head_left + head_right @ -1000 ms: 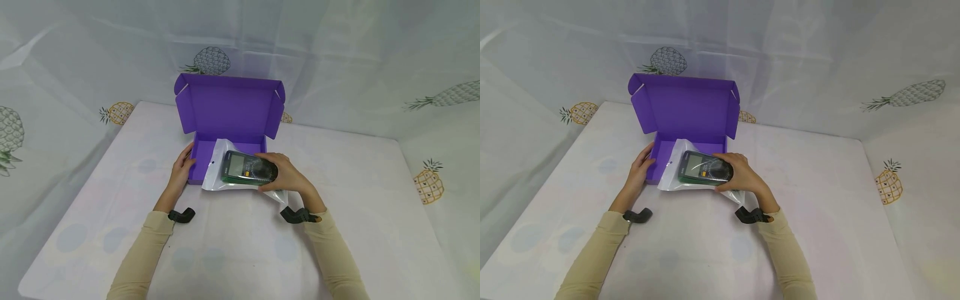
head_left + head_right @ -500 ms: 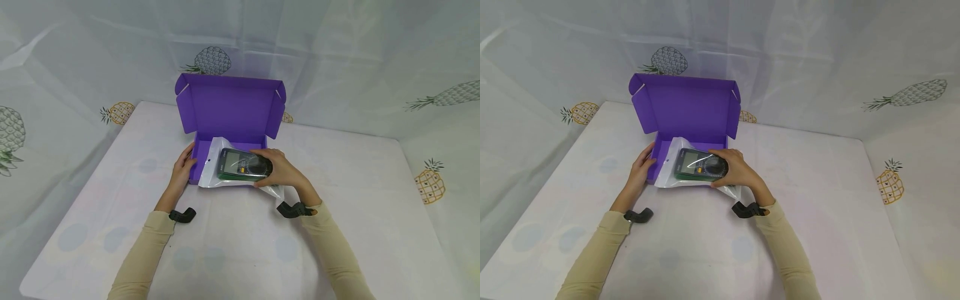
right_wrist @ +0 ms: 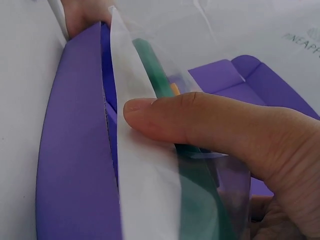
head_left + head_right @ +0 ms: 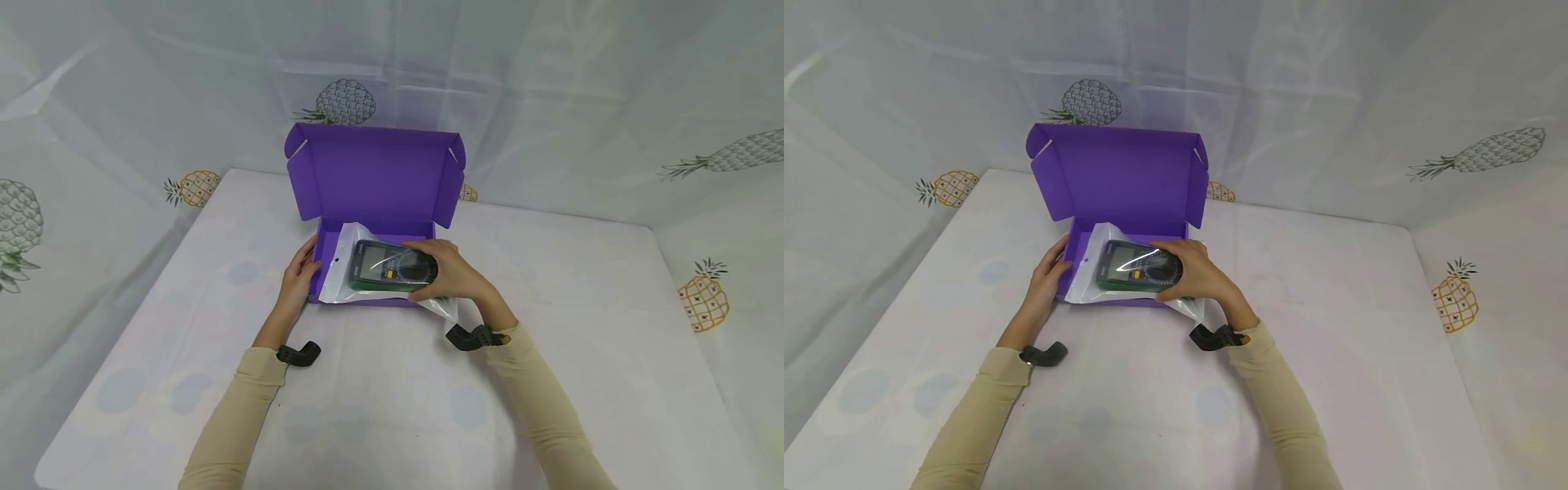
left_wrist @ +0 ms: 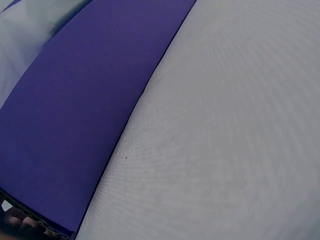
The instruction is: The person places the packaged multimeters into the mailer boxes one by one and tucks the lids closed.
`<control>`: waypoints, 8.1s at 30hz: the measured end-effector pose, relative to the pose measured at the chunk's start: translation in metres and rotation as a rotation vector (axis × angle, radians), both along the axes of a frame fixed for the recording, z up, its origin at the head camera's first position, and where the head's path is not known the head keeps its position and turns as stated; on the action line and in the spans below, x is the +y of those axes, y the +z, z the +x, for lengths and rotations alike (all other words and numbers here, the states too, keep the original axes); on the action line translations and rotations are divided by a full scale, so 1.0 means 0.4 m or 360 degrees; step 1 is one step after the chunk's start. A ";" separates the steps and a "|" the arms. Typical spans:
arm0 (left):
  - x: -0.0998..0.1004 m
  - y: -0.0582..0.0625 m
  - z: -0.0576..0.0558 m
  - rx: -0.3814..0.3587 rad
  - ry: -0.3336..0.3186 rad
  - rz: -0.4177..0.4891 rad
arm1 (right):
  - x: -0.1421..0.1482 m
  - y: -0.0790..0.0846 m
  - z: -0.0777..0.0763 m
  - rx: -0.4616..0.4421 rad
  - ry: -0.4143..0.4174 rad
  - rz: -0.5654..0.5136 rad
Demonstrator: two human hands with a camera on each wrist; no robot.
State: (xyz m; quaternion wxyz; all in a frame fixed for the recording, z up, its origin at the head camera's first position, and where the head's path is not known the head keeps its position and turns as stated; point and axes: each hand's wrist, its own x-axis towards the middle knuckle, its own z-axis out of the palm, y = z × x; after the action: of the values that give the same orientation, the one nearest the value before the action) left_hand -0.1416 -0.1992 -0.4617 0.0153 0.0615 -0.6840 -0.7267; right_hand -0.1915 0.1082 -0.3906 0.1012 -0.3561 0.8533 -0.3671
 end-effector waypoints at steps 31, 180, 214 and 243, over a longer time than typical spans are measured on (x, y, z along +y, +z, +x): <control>0.009 0.004 0.005 -0.0011 0.0004 0.0027 | -0.056 -0.027 -0.031 0.0065 0.0055 -0.0027; -0.021 0.003 -0.003 0.0013 0.0061 0.0107 | -0.127 -0.099 -0.049 0.0375 0.0053 0.0410; -0.053 0.139 -0.065 0.0293 0.0094 -0.0038 | -0.095 -0.055 -0.019 0.0910 -0.0371 -0.1896; 0.026 0.214 -0.088 0.0616 0.0006 -0.0240 | -0.029 0.036 -0.036 -0.0469 -0.0531 -0.1948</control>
State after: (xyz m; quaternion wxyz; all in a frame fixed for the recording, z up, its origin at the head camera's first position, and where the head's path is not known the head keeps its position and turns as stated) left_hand -0.1770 -0.1888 -0.3760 0.1523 -0.0794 -0.7206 -0.6717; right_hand -0.2058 0.0965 -0.3763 -0.0623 -0.1581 0.5111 -0.8426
